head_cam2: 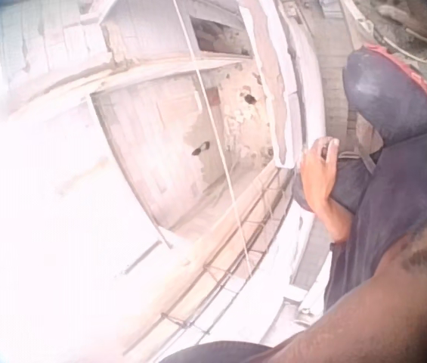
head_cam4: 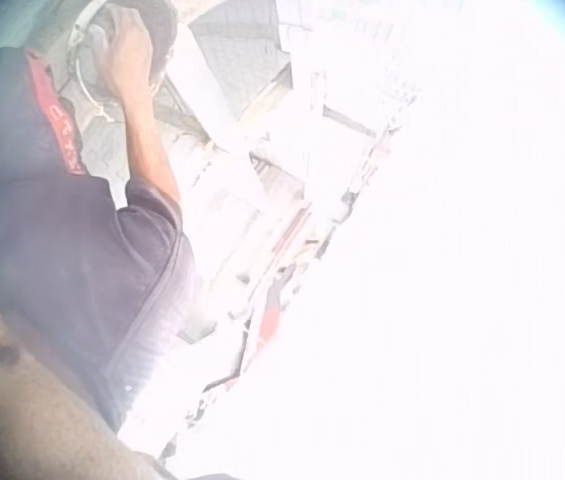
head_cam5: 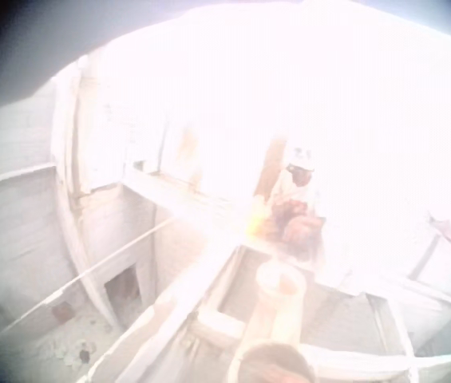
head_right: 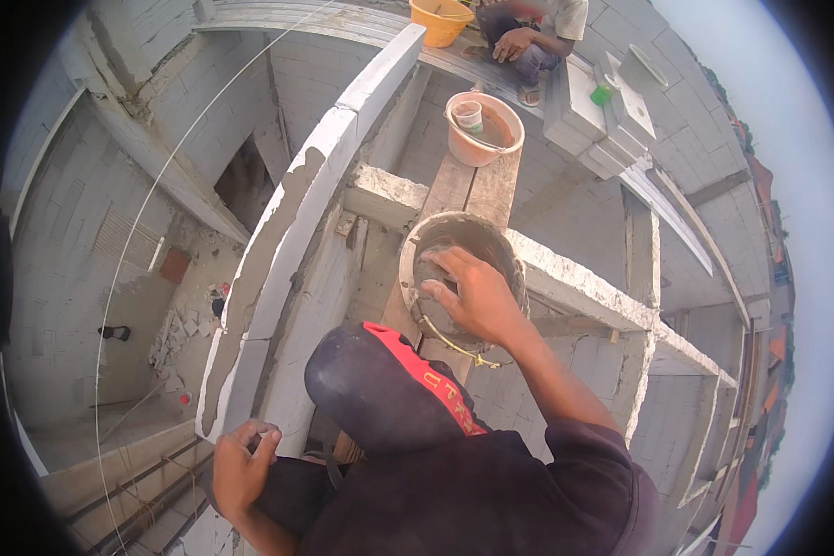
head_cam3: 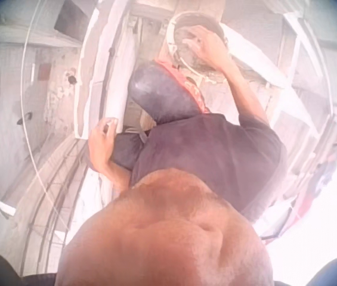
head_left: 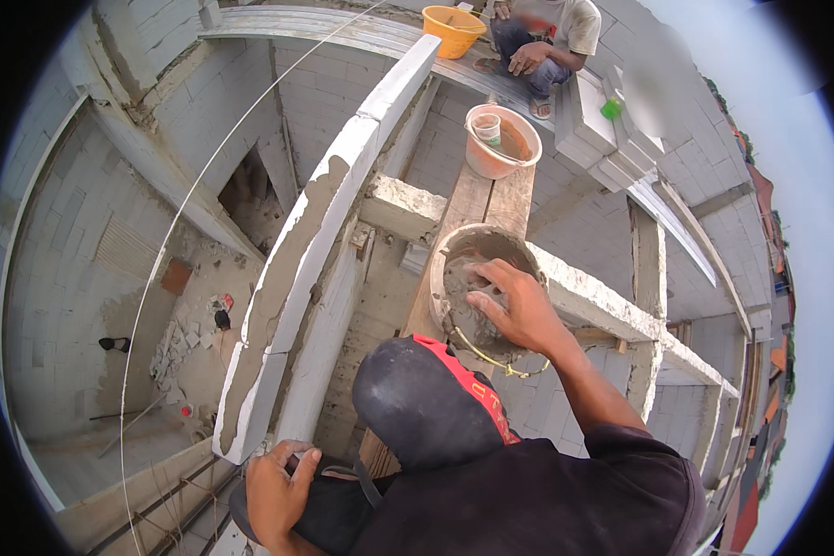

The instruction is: The person installs white decorative molding pieces onto a curved wall structure. They use a hammer to tap the pieces into place and a trowel to apply cement mortar into the joints between the pieces.

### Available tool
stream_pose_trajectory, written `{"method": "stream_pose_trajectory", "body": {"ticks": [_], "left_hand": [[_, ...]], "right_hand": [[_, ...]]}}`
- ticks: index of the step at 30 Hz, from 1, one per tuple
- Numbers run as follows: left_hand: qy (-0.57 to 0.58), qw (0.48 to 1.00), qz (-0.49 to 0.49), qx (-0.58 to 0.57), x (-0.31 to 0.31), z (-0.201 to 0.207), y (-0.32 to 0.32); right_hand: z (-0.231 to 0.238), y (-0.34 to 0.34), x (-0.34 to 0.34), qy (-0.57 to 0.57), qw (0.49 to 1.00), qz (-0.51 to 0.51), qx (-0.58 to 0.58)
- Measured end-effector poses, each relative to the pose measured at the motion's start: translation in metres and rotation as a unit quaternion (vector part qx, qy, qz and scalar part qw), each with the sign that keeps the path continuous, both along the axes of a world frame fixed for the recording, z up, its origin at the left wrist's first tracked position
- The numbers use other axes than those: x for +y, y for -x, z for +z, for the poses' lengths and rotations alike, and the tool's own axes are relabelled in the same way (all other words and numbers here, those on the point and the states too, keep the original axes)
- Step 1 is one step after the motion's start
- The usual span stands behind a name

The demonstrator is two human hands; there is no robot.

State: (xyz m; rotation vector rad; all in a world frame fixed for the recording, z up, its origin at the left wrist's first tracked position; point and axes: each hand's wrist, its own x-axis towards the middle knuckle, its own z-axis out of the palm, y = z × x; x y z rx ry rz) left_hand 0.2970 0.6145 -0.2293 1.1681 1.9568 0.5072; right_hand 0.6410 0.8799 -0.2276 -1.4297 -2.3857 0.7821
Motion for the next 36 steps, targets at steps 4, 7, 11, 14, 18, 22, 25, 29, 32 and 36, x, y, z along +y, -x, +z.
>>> {"method": "stream_pose_trajectory", "body": {"ticks": [4, 7, 11, 14, 18, 22, 25, 29, 32, 36], "left_hand": [[0.056, 0.998, -0.038, 0.0, 0.031, -0.004, -0.007], [0.104, 0.993, -0.043, 0.042, 0.042, -0.008, -0.015], [0.146, 0.977, -0.145, 0.057, 0.053, -0.018, -0.014], [0.196, 0.963, -0.183, -0.002, 0.062, -0.022, -0.023], [0.281, 0.924, -0.252, -0.059, 0.081, -0.018, -0.049], [0.352, 0.903, -0.23, -0.09, 0.058, 0.009, -0.075], [0.333, 0.925, -0.179, -0.021, 0.013, 0.037, -0.111], [0.278, 0.951, -0.125, -0.045, -0.008, 0.16, -0.159], [0.278, 0.945, -0.155, -0.08, -0.014, 0.27, -0.167], [0.16, 0.977, -0.141, 0.012, -0.049, 0.359, -0.138]], "right_hand": [[0.043, 0.07, -0.074, -0.008, 0.963, 0.198, 0.181], [0.032, 0.082, -0.078, -0.045, 0.971, 0.207, 0.109], [0.043, 0.083, -0.065, -0.005, 0.968, 0.229, 0.102], [0.058, 0.091, -0.059, 0.063, 0.965, 0.24, 0.081], [0.09, 0.089, -0.061, 0.136, 0.974, 0.178, 0.038], [0.107, 0.081, -0.074, 0.238, 0.964, 0.121, 0.004], [0.129, 0.07, -0.087, 0.305, 0.949, 0.075, -0.03], [0.157, 0.046, -0.11, 0.333, 0.933, 0.037, -0.13], [0.196, 0.008, -0.123, 0.37, 0.91, 0.045, -0.18], [0.25, -0.045, -0.109, 0.511, 0.838, 0.064, -0.178]]}}
